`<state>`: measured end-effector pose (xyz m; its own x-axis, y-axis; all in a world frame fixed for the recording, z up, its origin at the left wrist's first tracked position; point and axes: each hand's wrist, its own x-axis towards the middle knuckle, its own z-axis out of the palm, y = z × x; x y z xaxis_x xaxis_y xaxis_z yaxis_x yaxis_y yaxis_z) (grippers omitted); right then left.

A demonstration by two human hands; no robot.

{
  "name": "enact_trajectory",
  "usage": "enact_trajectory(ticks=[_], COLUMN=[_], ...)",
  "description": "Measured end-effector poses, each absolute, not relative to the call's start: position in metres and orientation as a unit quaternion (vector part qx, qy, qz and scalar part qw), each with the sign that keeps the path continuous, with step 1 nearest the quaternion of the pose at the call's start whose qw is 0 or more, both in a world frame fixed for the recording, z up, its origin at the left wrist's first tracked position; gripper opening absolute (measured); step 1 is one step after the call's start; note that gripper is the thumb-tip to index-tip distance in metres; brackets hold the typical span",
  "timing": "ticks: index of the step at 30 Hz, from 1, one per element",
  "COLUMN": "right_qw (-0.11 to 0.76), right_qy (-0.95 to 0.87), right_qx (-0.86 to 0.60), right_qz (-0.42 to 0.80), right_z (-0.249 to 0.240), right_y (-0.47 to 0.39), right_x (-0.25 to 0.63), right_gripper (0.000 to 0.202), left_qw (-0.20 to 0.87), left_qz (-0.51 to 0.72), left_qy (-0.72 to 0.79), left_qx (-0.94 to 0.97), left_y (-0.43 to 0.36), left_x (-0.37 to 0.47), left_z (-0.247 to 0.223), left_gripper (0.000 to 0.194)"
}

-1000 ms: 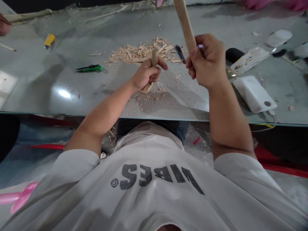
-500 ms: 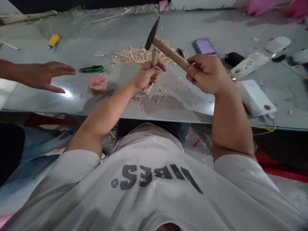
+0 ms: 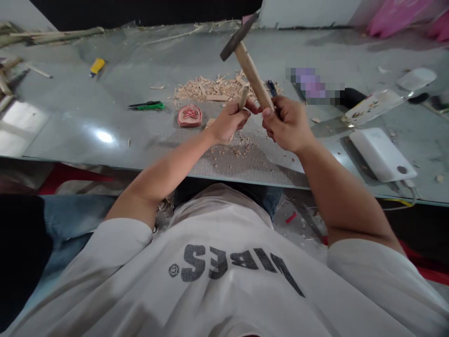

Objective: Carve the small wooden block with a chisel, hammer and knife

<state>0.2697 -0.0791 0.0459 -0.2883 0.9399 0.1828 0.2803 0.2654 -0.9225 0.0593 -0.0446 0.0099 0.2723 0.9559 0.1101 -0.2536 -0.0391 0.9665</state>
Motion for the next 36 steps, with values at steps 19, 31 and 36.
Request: enact_trajectory(ticks=[19, 31, 36], right_qw=[0.5, 0.529, 0.562], right_qy=[-0.683, -0.66, -0.639], right_qx=[-0.455, -0.468, -0.474], right_qz=[0.276, 0.256, 0.228], right_z=[0.07, 0.07, 0.072], right_y=[-0.08, -0.079, -0.073], right_x=[0.323, 0.316, 0.323], right_gripper=[0.074, 0.078, 0.077], left_qw=[0.644, 0.622, 0.598], left_qz=[0.475, 0.531, 0.588], left_qy=[0.332, 0.292, 0.24], left_qx=[0.5, 0.495, 0.49], left_y=[-0.048, -0.049, -0.042], left_x=[0.052, 0.056, 0.017], left_z=[0.023, 0.024, 0.05], left_gripper=[0.048, 0.041, 0.024])
